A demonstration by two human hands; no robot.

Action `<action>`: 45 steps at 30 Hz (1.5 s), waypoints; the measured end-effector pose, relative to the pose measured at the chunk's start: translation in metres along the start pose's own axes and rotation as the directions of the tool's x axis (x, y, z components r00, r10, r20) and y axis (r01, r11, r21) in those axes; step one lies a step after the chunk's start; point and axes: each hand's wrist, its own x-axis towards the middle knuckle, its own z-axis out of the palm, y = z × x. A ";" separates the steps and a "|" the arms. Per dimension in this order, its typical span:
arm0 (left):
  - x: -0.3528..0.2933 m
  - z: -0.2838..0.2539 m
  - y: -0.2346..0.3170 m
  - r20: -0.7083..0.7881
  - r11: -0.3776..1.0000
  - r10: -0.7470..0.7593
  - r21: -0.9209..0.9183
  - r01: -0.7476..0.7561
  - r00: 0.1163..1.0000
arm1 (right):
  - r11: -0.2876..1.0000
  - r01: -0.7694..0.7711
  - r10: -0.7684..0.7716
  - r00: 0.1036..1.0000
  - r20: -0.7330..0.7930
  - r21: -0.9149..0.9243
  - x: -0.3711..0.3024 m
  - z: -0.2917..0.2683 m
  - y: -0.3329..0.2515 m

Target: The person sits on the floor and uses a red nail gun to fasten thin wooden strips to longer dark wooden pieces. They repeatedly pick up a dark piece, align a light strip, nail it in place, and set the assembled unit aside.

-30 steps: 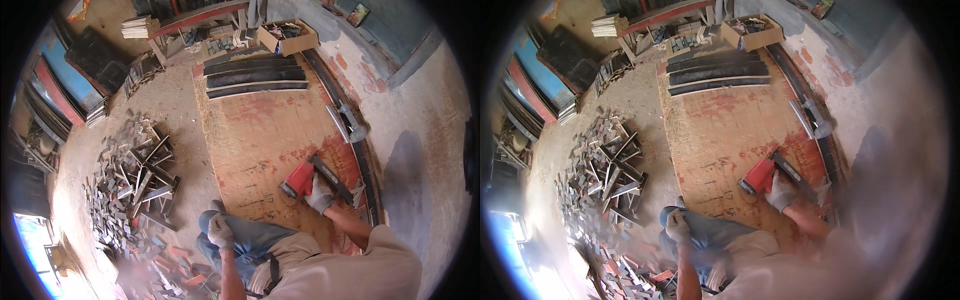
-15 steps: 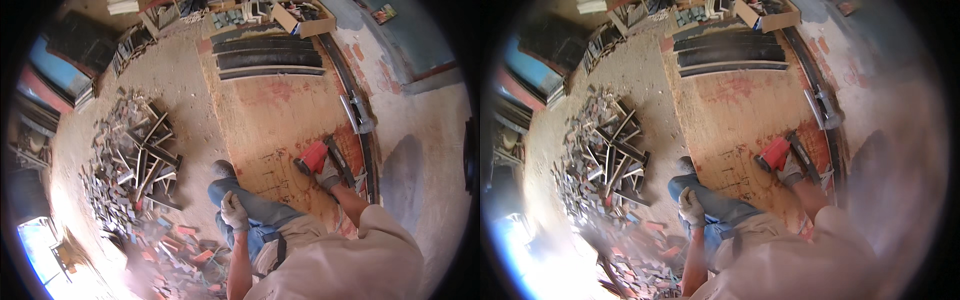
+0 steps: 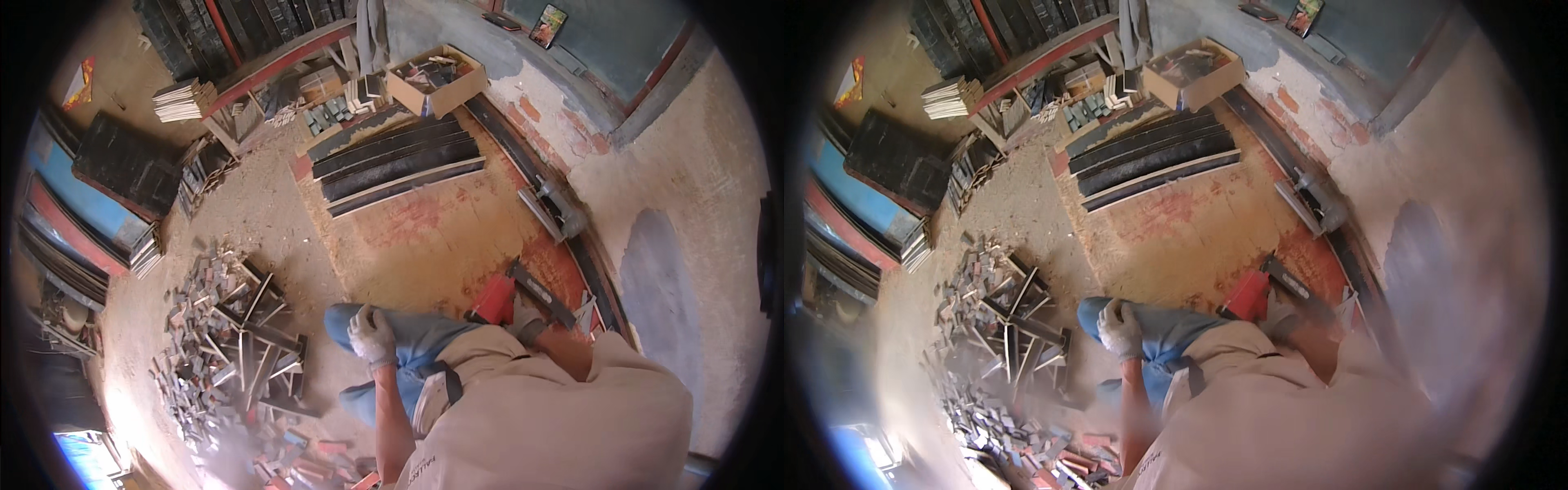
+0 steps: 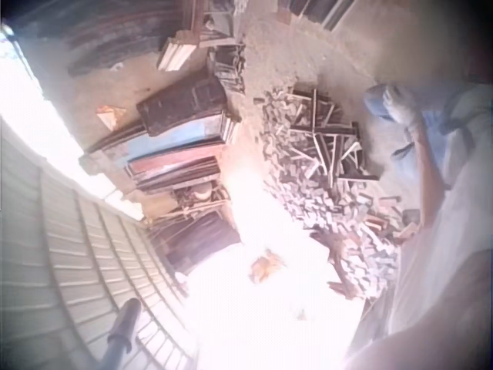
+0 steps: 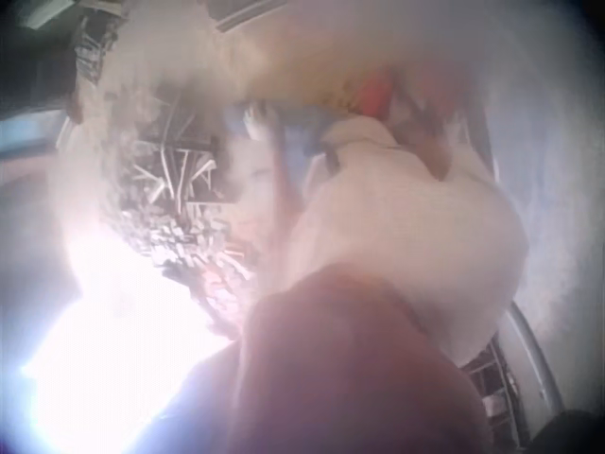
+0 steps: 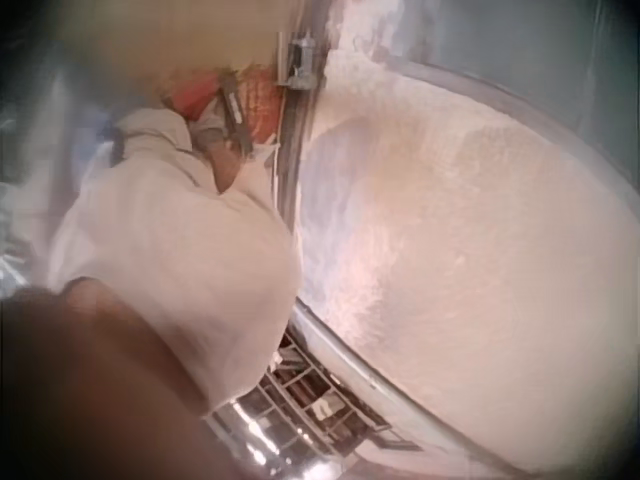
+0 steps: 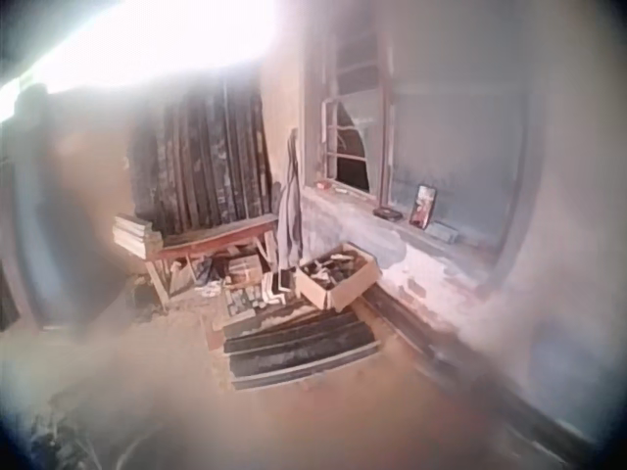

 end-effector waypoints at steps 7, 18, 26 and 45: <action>-0.028 0.011 0.019 -0.020 0.998 -0.058 -0.018 0.057 0.998 | 0.995 0.096 -0.099 0.985 -0.142 -0.026 0.044 0.023 0.084; 0.036 0.032 0.023 -0.089 0.960 -0.256 -0.139 0.243 0.963 | 0.832 0.439 -0.121 0.741 -0.661 0.339 0.263 -0.232 -0.015; 0.153 0.072 -0.007 0.135 0.908 -0.405 -0.056 0.415 0.904 | 0.856 0.101 0.201 0.838 -0.508 0.506 0.330 -0.212 -0.072; 0.268 0.181 -0.080 0.436 0.750 -0.469 -0.263 0.607 0.768 | 0.222 0.323 0.124 0.926 -0.355 0.920 0.330 -0.171 -0.009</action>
